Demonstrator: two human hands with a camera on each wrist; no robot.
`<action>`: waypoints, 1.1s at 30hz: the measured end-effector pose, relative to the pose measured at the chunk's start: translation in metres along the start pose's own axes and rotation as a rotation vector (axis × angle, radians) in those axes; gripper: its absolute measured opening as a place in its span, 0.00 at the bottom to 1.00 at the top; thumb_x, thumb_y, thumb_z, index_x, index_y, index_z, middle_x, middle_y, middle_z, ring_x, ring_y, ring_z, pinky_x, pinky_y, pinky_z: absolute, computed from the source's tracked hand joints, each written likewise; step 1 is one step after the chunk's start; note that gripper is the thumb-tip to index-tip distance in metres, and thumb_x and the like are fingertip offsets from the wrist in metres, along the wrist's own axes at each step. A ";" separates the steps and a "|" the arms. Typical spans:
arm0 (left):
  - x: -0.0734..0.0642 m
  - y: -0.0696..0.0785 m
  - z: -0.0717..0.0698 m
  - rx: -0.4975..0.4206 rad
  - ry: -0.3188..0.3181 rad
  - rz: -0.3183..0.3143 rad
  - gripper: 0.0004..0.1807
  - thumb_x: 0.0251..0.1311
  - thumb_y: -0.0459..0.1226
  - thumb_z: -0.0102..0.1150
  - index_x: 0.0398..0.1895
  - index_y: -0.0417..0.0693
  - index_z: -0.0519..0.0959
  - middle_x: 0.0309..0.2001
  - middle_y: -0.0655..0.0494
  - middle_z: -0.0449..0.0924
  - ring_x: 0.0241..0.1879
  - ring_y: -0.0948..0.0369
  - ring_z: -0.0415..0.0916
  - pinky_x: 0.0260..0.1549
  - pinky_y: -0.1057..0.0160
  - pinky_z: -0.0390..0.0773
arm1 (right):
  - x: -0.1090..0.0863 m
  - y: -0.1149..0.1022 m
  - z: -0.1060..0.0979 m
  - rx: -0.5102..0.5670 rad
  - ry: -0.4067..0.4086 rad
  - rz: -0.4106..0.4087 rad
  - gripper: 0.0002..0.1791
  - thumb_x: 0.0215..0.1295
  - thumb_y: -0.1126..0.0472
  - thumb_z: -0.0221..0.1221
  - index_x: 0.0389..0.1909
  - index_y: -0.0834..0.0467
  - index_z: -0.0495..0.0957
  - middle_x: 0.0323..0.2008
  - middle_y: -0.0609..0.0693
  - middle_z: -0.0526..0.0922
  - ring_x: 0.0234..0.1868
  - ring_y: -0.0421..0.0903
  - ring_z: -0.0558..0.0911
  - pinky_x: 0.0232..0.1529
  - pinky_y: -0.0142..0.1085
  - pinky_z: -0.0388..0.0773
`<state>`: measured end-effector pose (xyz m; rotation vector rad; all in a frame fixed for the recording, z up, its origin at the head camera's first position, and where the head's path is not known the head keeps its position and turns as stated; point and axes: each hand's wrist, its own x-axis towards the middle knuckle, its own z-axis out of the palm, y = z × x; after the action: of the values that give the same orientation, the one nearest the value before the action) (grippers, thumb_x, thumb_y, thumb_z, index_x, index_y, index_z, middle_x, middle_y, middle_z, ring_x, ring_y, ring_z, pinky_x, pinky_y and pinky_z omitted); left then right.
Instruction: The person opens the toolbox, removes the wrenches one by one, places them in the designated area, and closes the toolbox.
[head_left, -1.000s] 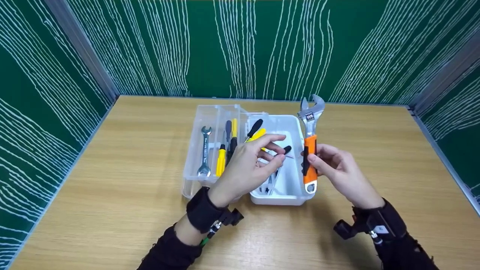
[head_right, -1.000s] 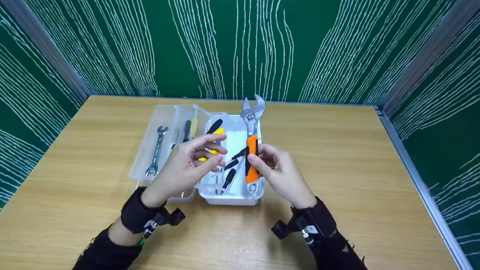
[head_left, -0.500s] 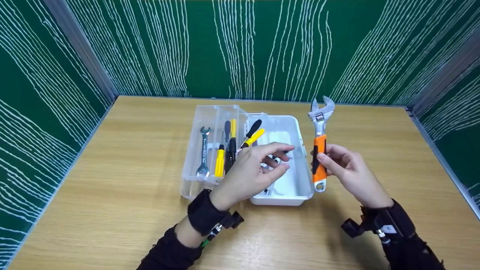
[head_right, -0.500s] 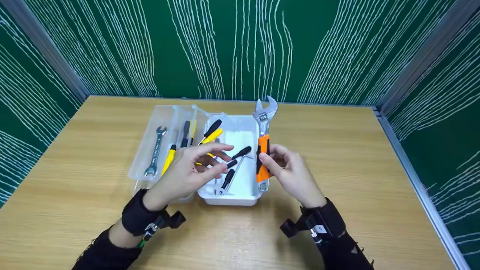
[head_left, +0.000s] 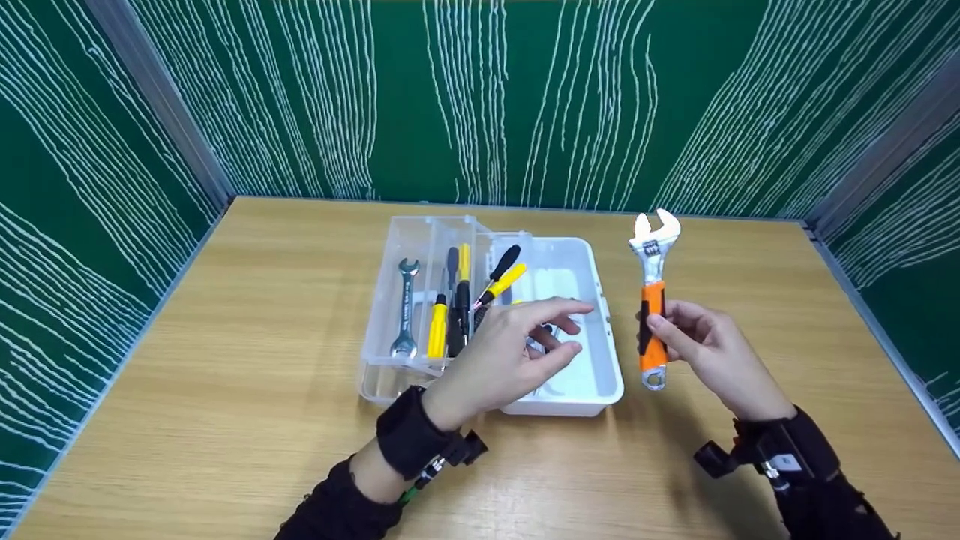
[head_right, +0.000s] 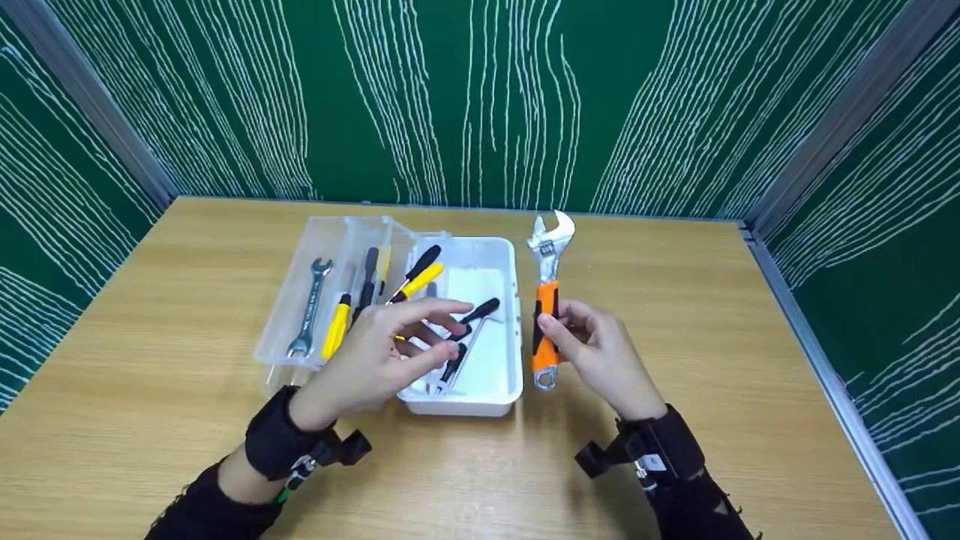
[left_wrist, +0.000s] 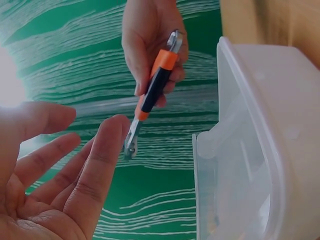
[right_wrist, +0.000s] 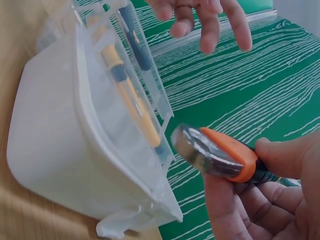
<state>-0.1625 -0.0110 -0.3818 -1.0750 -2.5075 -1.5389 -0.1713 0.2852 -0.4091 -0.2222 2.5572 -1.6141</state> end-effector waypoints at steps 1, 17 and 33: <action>0.000 0.000 0.000 -0.004 -0.002 0.000 0.21 0.75 0.35 0.63 0.69 0.49 0.81 0.50 0.51 0.91 0.40 0.65 0.88 0.47 0.72 0.87 | 0.000 0.002 -0.001 -0.006 0.001 0.008 0.24 0.83 0.47 0.57 0.61 0.64 0.79 0.45 0.49 0.88 0.43 0.43 0.87 0.46 0.33 0.89; -0.004 0.004 0.006 -0.014 -0.047 -0.010 0.23 0.75 0.36 0.63 0.72 0.48 0.79 0.54 0.50 0.90 0.46 0.64 0.87 0.48 0.75 0.86 | 0.001 0.028 -0.016 -0.071 0.011 0.109 0.29 0.83 0.45 0.56 0.66 0.66 0.76 0.48 0.47 0.86 0.44 0.39 0.85 0.45 0.31 0.87; -0.006 0.004 0.011 0.033 -0.106 0.054 0.23 0.77 0.37 0.61 0.72 0.48 0.78 0.62 0.54 0.87 0.53 0.66 0.85 0.49 0.78 0.84 | -0.004 0.058 -0.025 -0.115 0.007 0.157 0.28 0.83 0.46 0.56 0.64 0.67 0.77 0.44 0.47 0.87 0.41 0.37 0.83 0.42 0.30 0.85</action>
<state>-0.1519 -0.0047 -0.3863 -1.2413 -2.5378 -1.4587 -0.1752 0.3328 -0.4505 -0.0240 2.6021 -1.4174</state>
